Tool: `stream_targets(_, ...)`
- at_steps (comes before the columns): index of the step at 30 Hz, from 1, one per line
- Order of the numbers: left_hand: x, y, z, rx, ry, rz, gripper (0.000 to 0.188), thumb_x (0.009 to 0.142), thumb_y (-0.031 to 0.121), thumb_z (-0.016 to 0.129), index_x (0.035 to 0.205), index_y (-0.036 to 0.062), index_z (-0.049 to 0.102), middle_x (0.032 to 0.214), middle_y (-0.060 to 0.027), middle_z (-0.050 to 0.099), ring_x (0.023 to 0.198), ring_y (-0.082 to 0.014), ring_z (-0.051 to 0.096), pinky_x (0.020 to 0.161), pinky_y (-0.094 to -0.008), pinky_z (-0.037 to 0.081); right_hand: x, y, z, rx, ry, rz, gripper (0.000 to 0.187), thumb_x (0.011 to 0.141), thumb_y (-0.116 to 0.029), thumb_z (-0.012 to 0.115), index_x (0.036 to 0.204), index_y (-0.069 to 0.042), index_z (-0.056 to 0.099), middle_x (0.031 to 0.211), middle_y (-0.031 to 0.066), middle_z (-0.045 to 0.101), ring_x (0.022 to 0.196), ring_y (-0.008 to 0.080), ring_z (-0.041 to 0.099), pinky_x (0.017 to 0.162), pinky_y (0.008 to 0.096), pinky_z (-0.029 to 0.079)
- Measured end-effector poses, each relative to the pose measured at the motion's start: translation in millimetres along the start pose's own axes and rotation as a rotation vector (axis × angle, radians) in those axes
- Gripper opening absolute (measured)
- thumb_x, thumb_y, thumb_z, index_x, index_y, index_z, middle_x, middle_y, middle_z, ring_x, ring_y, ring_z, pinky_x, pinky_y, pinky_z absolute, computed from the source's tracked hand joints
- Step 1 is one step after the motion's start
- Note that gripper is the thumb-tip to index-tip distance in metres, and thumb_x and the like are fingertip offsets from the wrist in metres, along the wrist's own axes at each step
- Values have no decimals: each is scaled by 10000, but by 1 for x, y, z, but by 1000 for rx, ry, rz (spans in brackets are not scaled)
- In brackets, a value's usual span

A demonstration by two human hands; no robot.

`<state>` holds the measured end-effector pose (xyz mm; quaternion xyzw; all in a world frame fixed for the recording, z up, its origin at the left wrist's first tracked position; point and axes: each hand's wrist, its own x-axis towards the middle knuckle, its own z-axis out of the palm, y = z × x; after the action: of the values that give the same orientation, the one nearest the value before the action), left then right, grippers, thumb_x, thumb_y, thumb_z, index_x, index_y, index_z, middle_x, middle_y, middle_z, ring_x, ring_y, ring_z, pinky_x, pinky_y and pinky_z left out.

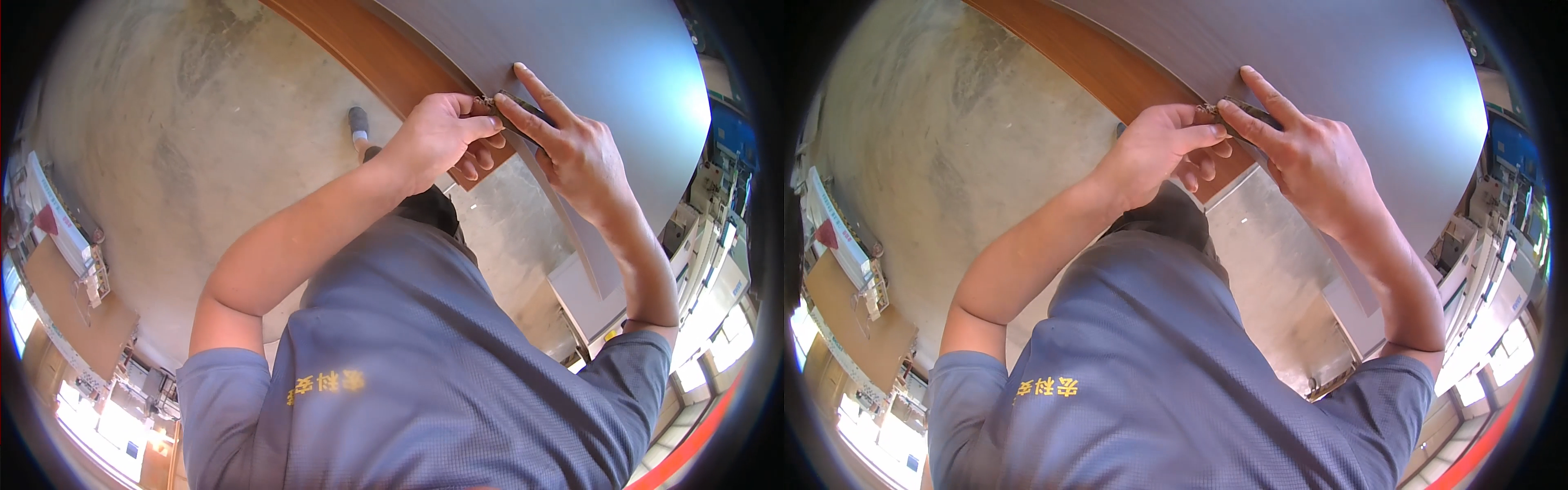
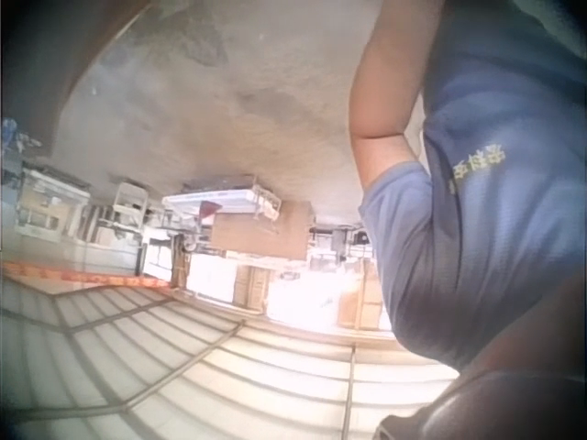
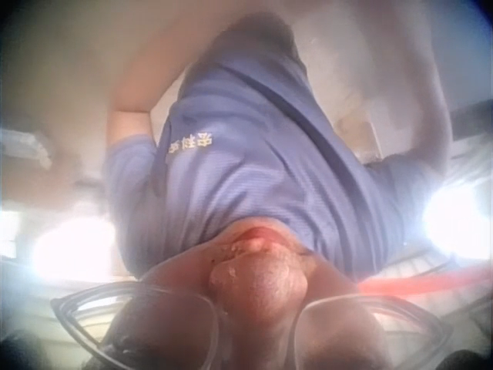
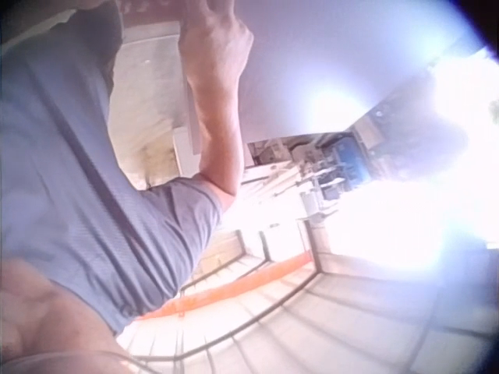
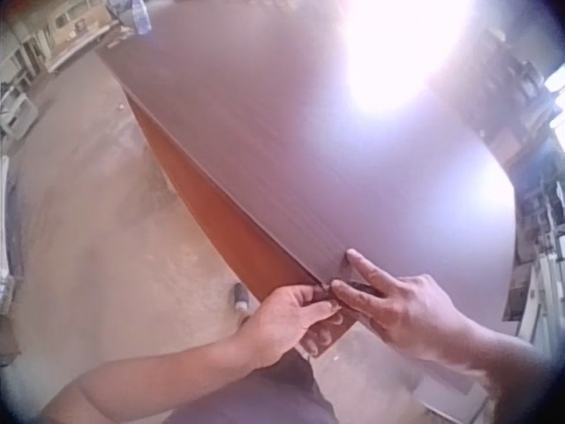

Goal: The person wipes a brown wood panel with a wet cloth, helps another person carry it across a workshop, and then uses a metal scraper tool to remove material from the edge of the panel.

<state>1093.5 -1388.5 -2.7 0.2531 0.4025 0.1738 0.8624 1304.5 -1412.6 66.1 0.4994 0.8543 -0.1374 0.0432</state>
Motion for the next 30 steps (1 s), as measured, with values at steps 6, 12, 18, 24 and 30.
stream_targets(6, 0, 17, -21, 41, -82, -90, 250, 1012, 210, 638, 1118, -13, 671, 944, -65, 712, 686, -110, 649, 544, -251, 521, 15, 0, -8, 80, 25, 28, 719, 756, 41, 704, 1399, -267, 612, 1559, 83, 484, 835, 277, 733, 691, 385, 610)
stream_targets(12, -5, 28, -28, 262, -164, -216, 412, 966, 375, 709, 1112, -9, 680, 950, -79, 699, 754, -133, 671, 663, -281, 577, -39, 18, 10, 1008, 557, 593, 651, 913, 63, 459, 1555, -3, 378, 1478, 189, 552, 680, 56, 571, 556, 182, 460)
stream_targets(18, 12, 53, -37, 220, -49, -237, 771, 948, 717, 543, 1020, -38, 677, 895, -132, 703, 765, -206, 721, 733, -312, 608, -65, 13, 26, 1038, 682, 696, 622, 923, 55, 467, 1537, -31, 435, 1469, 182, 564, 635, 21, 504, 585, 156, 435)
stream_targets(24, 9, 42, -35, 192, -13, -98, 606, 998, 560, 606, 1010, -40, 693, 872, -126, 717, 754, -186, 723, 691, -288, 600, -109, 6, 42, 988, 733, 804, 609, 947, 36, 532, 1541, -73, 456, 1482, 123, 568, 638, 10, 458, 560, 141, 395)
stream_targets(30, 15, -6, 18, 128, -149, -220, 453, 1018, 402, 649, 998, -46, 707, 876, -116, 729, 754, -176, 724, 696, -290, 593, -142, -8, 52, 792, 661, 858, 613, 911, 83, 567, 1498, -88, 521, 1480, 88, 571, 873, 91, 537, 731, 204, 452)
